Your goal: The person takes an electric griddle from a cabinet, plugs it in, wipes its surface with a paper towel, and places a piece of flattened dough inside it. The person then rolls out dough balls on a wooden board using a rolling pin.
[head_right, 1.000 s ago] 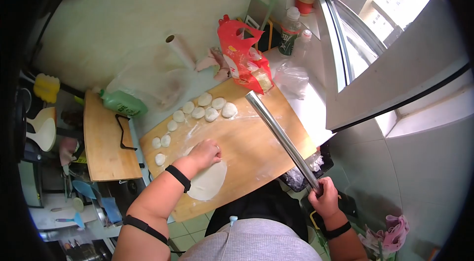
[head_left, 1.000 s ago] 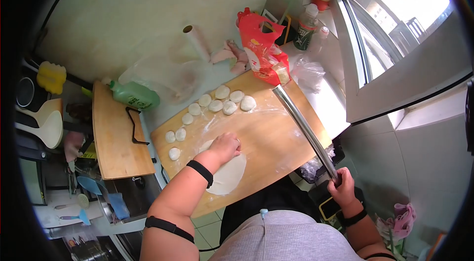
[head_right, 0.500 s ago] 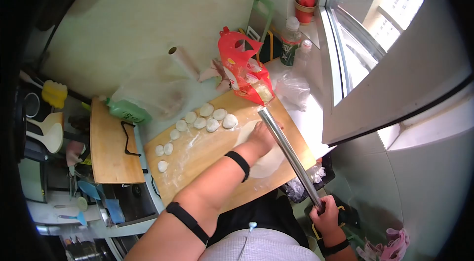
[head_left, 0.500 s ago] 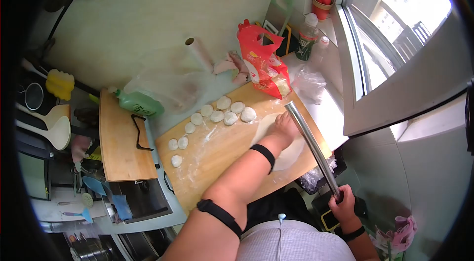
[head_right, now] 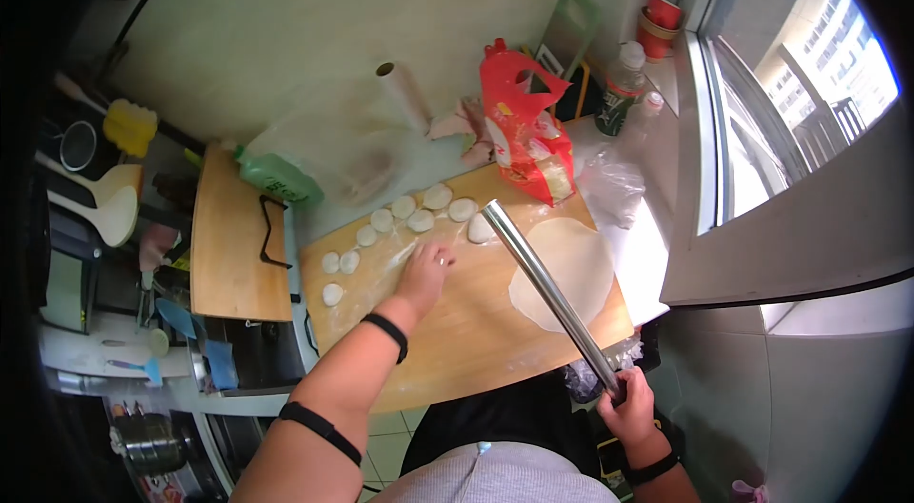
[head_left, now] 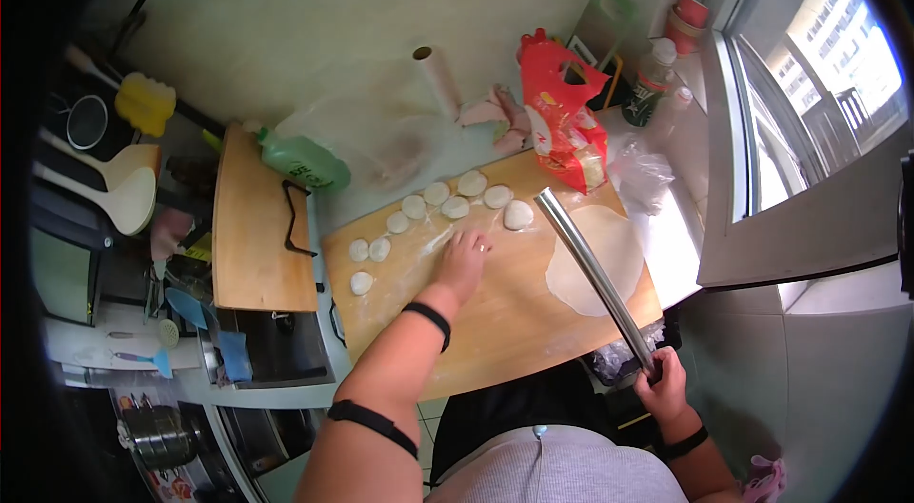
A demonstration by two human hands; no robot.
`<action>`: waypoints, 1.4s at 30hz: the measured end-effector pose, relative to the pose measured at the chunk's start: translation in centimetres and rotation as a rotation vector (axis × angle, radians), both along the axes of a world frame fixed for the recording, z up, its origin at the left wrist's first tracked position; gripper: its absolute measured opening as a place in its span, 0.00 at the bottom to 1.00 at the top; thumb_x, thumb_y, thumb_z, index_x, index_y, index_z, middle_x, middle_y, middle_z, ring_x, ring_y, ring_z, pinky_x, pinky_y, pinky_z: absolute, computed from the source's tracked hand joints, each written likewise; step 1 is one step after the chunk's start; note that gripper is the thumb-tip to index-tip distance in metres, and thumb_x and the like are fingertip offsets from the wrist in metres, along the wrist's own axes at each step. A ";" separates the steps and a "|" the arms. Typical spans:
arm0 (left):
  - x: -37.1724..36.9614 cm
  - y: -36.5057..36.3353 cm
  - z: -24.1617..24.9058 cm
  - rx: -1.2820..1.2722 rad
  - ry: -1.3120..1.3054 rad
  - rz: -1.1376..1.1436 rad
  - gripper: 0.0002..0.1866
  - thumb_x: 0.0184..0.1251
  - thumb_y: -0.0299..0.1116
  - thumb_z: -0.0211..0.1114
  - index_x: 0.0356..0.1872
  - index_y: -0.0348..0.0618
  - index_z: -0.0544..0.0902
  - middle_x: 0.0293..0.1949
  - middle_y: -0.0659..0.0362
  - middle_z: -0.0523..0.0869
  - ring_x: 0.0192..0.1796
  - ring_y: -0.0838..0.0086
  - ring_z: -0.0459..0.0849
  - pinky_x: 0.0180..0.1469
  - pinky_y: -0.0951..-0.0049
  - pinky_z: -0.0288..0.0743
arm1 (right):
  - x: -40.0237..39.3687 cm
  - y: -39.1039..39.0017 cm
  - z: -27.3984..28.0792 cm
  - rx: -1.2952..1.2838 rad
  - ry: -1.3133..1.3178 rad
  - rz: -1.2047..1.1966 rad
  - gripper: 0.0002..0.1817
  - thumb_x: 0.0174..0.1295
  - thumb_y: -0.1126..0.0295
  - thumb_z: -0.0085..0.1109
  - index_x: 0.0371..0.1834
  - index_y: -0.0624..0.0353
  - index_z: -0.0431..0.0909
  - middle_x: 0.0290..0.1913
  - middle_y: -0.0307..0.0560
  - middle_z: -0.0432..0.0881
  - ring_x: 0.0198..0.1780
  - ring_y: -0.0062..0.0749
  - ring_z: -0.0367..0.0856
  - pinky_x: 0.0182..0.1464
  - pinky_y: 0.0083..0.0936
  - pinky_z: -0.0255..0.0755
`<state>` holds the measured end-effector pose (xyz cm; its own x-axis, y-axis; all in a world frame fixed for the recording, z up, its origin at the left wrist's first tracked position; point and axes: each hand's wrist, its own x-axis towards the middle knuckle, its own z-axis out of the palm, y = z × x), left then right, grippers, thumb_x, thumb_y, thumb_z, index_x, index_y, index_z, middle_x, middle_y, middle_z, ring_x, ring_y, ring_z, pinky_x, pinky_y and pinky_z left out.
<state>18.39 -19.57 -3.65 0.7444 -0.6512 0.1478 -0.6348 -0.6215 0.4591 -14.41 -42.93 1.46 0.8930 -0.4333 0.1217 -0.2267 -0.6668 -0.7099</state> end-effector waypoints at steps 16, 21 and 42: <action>-7.0 8.8 2.2 0.334 0.044 -0.038 0.41 0.52 0.54 0.60 0.64 0.41 0.59 0.68 0.51 0.52 0.71 0.59 0.46 0.66 0.43 0.40 | 7.3 7.6 3.1 0.036 -0.036 0.100 0.17 0.43 0.77 0.57 0.39 0.65 0.66 0.20 0.45 0.70 0.19 0.31 0.71 0.24 0.24 0.67; -5.9 8.1 2.2 0.335 0.097 -0.060 0.42 0.51 0.56 0.59 0.64 0.42 0.59 0.68 0.52 0.53 0.71 0.62 0.46 0.67 0.46 0.40 | 8.8 8.2 2.3 0.180 0.054 0.074 0.16 0.47 0.76 0.58 0.40 0.64 0.68 0.17 0.38 0.65 0.17 0.20 0.62 0.21 0.19 0.61; -3.6 12.5 3.3 0.144 0.264 0.069 0.13 0.47 0.36 0.69 0.31 0.44 0.75 0.45 0.56 0.75 0.50 0.60 0.72 0.51 0.63 0.67 | 6.5 11.2 4.5 0.168 0.003 -0.051 0.10 0.49 0.76 0.59 0.32 0.65 0.69 0.13 0.39 0.63 0.14 0.19 0.60 0.18 0.20 0.58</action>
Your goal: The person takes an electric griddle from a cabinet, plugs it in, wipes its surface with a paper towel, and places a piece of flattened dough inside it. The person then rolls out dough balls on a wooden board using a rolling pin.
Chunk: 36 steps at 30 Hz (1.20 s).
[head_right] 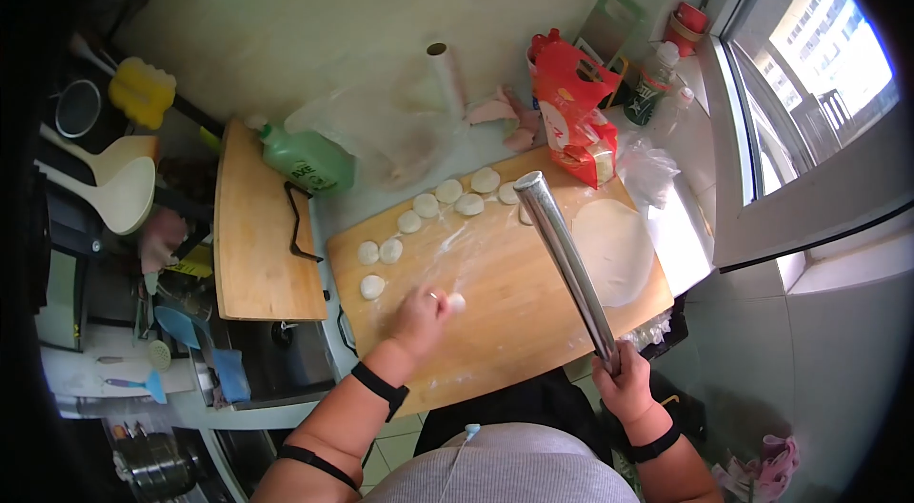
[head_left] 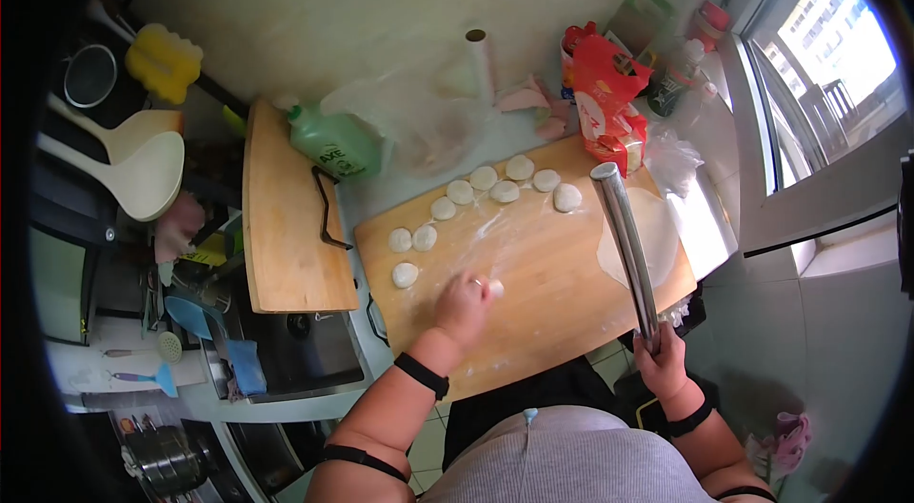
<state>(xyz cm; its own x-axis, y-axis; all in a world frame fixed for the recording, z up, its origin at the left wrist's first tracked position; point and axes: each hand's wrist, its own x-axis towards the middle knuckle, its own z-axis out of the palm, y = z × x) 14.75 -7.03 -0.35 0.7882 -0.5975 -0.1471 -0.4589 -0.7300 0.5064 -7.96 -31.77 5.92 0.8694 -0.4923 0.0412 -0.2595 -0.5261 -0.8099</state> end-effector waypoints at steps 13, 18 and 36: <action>4.9 -4.2 -4.3 0.172 -0.342 -0.004 0.35 0.55 0.44 0.63 0.62 0.39 0.62 0.67 0.48 0.54 0.70 0.55 0.47 0.68 0.53 0.47 | -3.4 -0.4 -1.0 -0.007 0.029 -0.166 0.09 0.46 0.79 0.58 0.27 0.62 0.67 0.15 0.43 0.63 0.15 0.29 0.60 0.21 0.22 0.62; 3.9 -11.2 -4.1 0.145 -0.285 0.133 0.36 0.60 0.45 0.56 0.64 0.33 0.57 0.69 0.44 0.49 0.71 0.54 0.44 0.69 0.51 0.40 | -4.1 -0.3 -1.9 0.084 0.009 -0.209 0.08 0.46 0.79 0.57 0.27 0.62 0.67 0.15 0.43 0.63 0.15 0.28 0.60 0.22 0.22 0.62; 3.2 -3.3 -2.0 -0.081 -0.197 -0.131 0.30 0.58 0.37 0.56 0.63 0.42 0.62 0.67 0.49 0.56 0.70 0.60 0.51 0.68 0.55 0.46 | 1.7 -0.8 0.1 -0.101 -0.024 0.191 0.13 0.42 0.79 0.58 0.34 0.63 0.71 0.22 0.46 0.69 0.18 0.33 0.68 0.22 0.24 0.65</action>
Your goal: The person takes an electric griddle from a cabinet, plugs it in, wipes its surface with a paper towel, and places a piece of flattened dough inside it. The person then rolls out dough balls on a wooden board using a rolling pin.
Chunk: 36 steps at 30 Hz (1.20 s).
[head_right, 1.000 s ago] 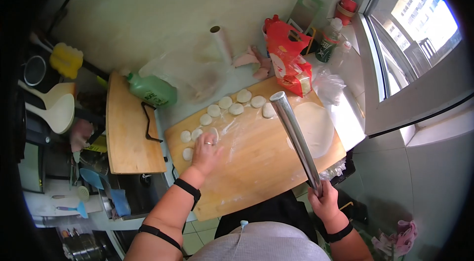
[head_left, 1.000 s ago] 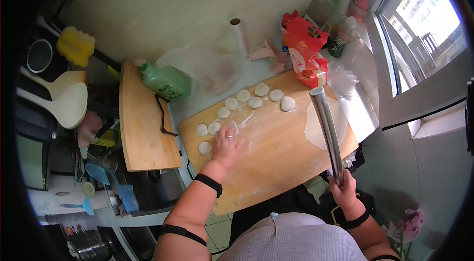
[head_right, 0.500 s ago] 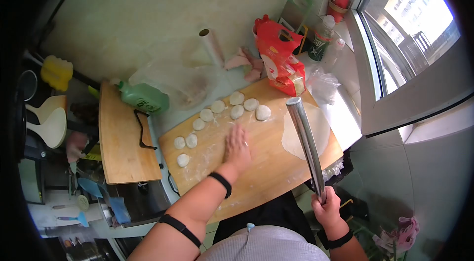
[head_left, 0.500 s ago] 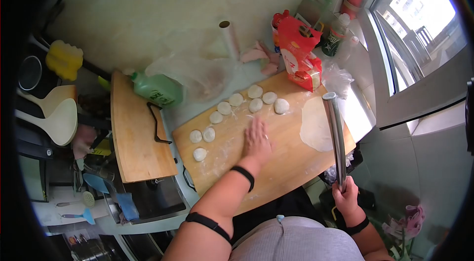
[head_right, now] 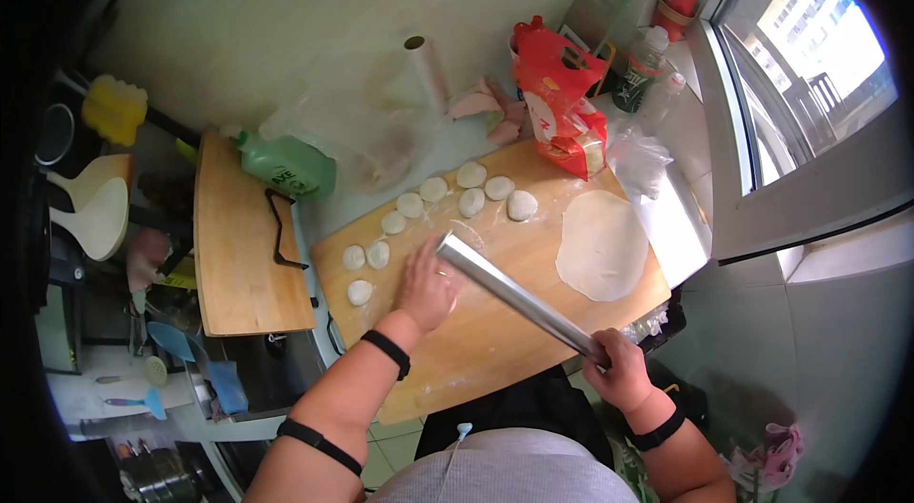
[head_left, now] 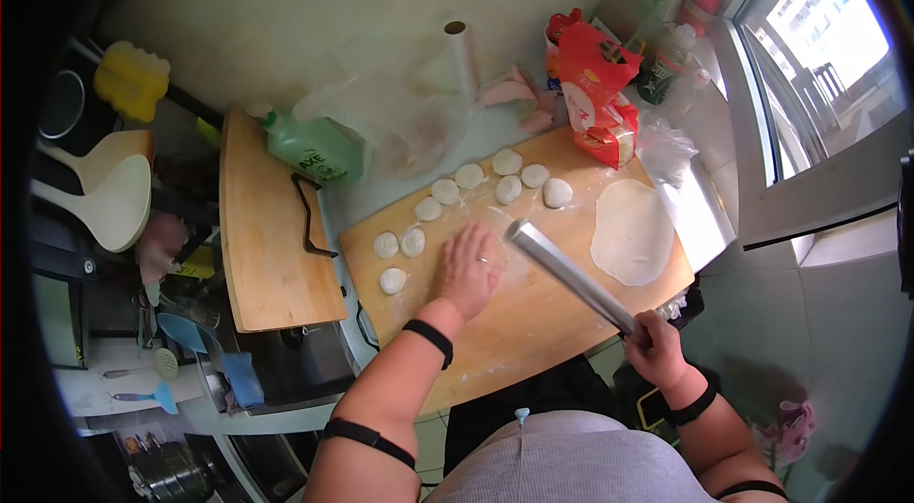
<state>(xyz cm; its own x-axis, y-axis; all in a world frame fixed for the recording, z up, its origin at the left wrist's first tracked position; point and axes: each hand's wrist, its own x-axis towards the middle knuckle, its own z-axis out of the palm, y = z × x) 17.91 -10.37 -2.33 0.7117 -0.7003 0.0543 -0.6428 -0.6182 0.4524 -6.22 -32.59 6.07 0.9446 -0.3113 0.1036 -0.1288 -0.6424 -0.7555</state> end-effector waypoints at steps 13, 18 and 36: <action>-0.2 -0.9 -1.5 0.168 -0.211 -0.177 0.35 0.56 0.54 0.57 0.62 0.47 0.64 0.68 0.53 0.54 0.70 0.62 0.50 0.68 0.52 0.46 | 0.4 -0.4 -2.3 -0.491 0.194 0.432 0.07 0.41 0.73 0.52 0.26 0.53 0.73 0.29 0.43 0.71 0.34 0.38 0.74 0.38 0.33 0.66; 1.2 1.3 1.6 0.181 0.217 -0.083 0.26 0.51 0.44 0.67 0.49 0.43 0.75 0.56 0.51 0.69 0.59 0.58 0.67 0.60 0.62 0.62 | 4.2 4.1 -3.8 -0.577 0.238 0.654 0.06 0.45 0.70 0.51 0.28 0.52 0.72 0.32 0.42 0.71 0.38 0.35 0.73 0.41 0.30 0.65; -5.2 9.4 1.5 0.089 0.698 0.306 0.15 0.54 0.37 0.64 0.38 0.37 0.80 0.35 0.48 0.82 0.39 0.56 0.80 0.43 0.63 0.74 | 10.9 11.3 -6.4 -0.358 0.055 0.572 0.27 0.46 0.64 0.52 0.54 0.57 0.67 0.61 0.54 0.64 0.65 0.47 0.58 0.66 0.50 0.47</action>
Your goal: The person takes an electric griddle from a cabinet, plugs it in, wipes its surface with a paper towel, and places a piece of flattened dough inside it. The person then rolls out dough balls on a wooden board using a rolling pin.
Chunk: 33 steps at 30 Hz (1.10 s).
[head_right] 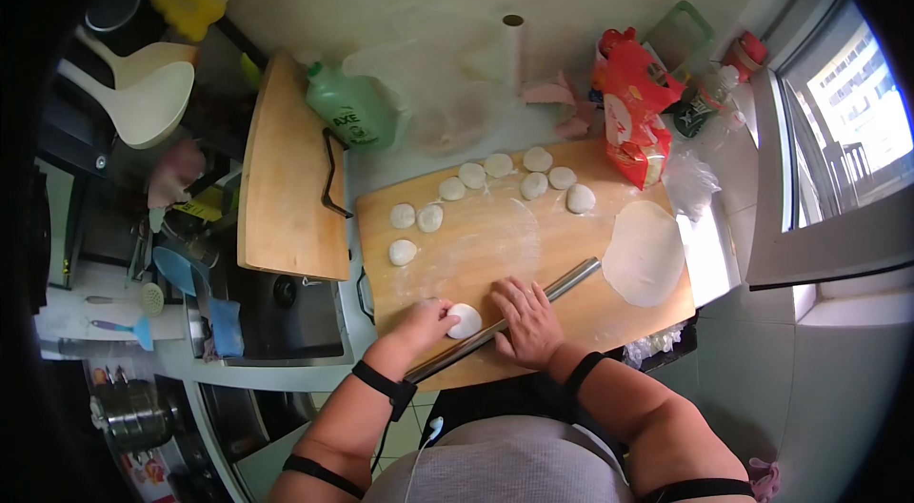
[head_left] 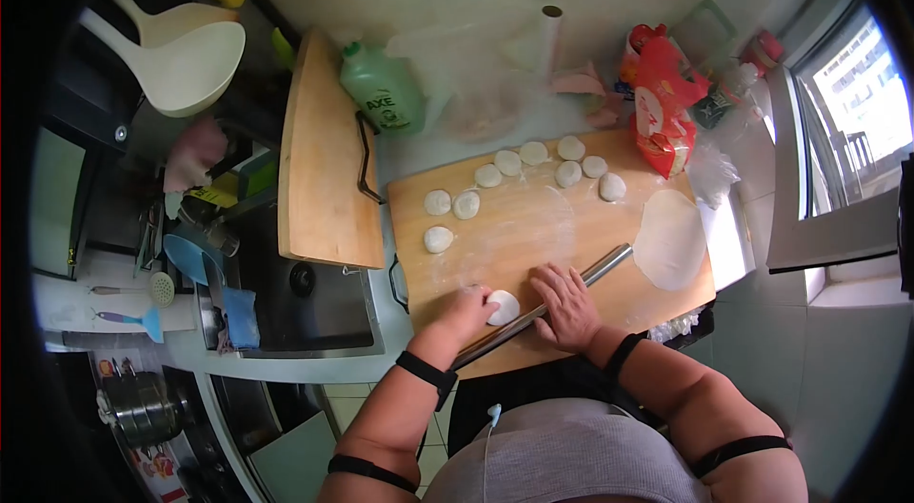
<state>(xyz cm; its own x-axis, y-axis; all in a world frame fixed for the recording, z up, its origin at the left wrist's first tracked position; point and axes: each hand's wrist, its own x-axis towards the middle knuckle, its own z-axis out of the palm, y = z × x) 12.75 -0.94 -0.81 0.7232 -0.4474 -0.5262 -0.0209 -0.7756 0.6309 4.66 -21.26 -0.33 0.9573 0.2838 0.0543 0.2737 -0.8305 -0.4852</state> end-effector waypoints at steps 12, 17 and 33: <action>2.8 -1.2 -0.8 0.167 -0.208 -0.062 0.16 0.58 0.43 0.60 0.29 0.36 0.81 0.31 0.44 0.81 0.38 0.50 0.79 0.41 0.58 0.72 | 11.2 4.6 -1.8 -0.150 -0.106 -0.164 0.32 0.53 0.61 0.45 0.62 0.64 0.58 0.68 0.57 0.54 0.70 0.46 0.49 0.67 0.49 0.46; 1.1 0.7 -2.5 -0.038 -0.226 0.012 0.13 0.60 0.39 0.59 0.30 0.38 0.80 0.30 0.46 0.82 0.35 0.54 0.80 0.37 0.61 0.73 | 3.3 2.1 -0.7 -0.148 0.029 -0.145 0.35 0.50 0.64 0.49 0.64 0.63 0.57 0.68 0.55 0.54 0.70 0.47 0.49 0.68 0.46 0.45; 1.7 -0.7 -1.7 0.082 -0.228 -0.121 0.15 0.58 0.42 0.60 0.32 0.38 0.81 0.37 0.45 0.82 0.41 0.52 0.80 0.44 0.59 0.73 | 7.9 4.4 -1.5 -0.180 -0.036 -0.185 0.32 0.55 0.63 0.45 0.64 0.65 0.57 0.68 0.55 0.54 0.71 0.44 0.49 0.68 0.46 0.45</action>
